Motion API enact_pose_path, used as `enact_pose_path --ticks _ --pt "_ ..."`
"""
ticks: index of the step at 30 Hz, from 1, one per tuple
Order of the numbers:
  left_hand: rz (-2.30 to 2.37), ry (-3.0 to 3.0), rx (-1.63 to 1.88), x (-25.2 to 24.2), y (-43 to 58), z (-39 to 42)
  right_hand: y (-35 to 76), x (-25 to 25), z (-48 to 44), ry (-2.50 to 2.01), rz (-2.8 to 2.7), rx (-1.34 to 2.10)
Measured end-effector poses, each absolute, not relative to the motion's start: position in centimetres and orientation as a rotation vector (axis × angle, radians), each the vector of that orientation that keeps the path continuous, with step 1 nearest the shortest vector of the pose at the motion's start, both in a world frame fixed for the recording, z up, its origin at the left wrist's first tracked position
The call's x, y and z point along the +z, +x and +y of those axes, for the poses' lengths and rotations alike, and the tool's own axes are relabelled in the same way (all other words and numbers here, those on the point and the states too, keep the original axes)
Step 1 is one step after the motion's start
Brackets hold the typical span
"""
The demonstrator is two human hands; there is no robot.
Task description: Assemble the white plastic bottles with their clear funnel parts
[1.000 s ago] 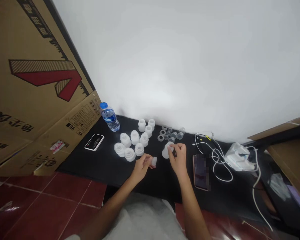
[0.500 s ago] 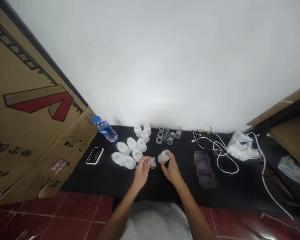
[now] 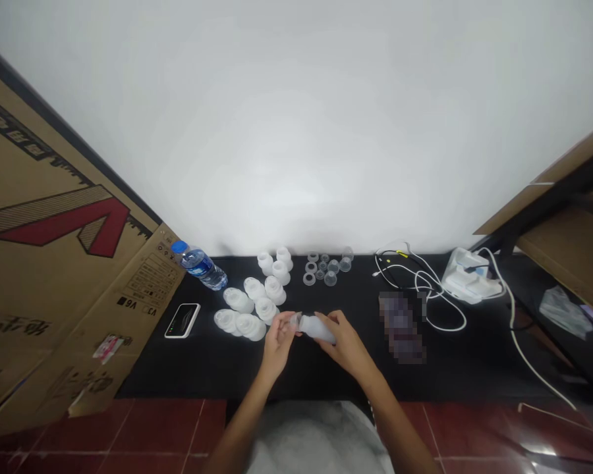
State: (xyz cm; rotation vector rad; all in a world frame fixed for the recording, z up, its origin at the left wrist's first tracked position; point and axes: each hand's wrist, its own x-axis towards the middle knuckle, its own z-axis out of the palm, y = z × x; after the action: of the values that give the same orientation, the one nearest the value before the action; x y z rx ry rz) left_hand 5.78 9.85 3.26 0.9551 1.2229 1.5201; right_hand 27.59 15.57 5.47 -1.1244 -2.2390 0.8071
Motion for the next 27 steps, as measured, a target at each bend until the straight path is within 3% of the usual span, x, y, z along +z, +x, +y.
enact_pose_path --ticks 7,21,27 --pt "1.282 1.18 1.362 2.8 5.5 9.6 28.9 7.4 16.0 -1.14 -2.275 0.742" --pt "1.188 1.024 1.392 2.5 5.4 9.9 28.8 7.1 15.5 -0.953 -2.159 0.775" --pt "1.102 1.048 1.465 3.8 5.3 9.8 29.0 8.4 15.8 -1.143 -2.095 0.939"
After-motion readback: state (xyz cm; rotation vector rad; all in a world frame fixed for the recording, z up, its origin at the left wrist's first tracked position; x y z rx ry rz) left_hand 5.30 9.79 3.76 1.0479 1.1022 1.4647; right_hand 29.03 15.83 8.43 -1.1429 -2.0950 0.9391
